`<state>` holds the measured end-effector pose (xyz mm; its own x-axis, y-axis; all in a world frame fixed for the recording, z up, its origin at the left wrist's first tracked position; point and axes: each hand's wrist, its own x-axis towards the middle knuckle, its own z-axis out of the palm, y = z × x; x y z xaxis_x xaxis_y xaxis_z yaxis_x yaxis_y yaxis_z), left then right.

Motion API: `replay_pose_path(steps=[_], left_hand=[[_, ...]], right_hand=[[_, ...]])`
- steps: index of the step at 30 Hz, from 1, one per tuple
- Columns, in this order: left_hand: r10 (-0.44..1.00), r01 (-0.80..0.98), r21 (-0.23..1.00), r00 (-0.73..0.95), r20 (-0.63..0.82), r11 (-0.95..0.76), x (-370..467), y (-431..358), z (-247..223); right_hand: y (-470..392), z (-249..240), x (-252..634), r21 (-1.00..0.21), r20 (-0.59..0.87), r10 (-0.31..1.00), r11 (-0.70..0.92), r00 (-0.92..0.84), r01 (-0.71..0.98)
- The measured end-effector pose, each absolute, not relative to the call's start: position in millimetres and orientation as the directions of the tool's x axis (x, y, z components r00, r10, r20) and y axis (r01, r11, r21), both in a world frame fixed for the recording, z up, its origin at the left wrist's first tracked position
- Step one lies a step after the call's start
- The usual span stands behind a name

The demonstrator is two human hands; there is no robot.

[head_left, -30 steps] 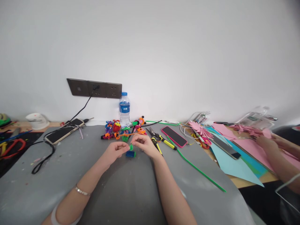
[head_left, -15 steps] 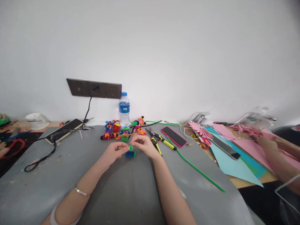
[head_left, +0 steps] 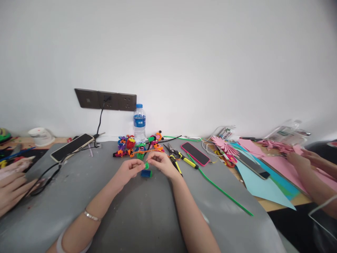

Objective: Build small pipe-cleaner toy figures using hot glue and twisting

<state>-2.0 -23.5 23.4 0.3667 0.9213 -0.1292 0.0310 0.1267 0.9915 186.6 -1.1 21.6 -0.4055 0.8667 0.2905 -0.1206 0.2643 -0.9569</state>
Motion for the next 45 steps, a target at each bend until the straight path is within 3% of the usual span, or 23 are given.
replay_pose_path(steps=[11, 29, 45], left_hand=[[0.929, -0.016, 0.989, 0.344, -0.135, 0.15, 0.7, -26.1, 30.6], [0.965, -0.145, 0.979, 0.241, -0.106, 0.144, 1.5, -24.9, 30.0], [0.97, -0.106, 0.984, 0.212, -0.118, 0.143, 1.5, -25.0, 29.6]], right_hand=[[-1.3, 22.6, 185.6, -0.952, 0.305, 0.874, 0.285, -0.379, -0.108], [-1.0, 20.5, 180.7, -0.93, 0.366, 0.91, 0.347, -0.195, -0.124], [-2.6, 21.0, 180.6, -0.938, 0.344, 0.888, 0.342, -0.305, -0.062]])
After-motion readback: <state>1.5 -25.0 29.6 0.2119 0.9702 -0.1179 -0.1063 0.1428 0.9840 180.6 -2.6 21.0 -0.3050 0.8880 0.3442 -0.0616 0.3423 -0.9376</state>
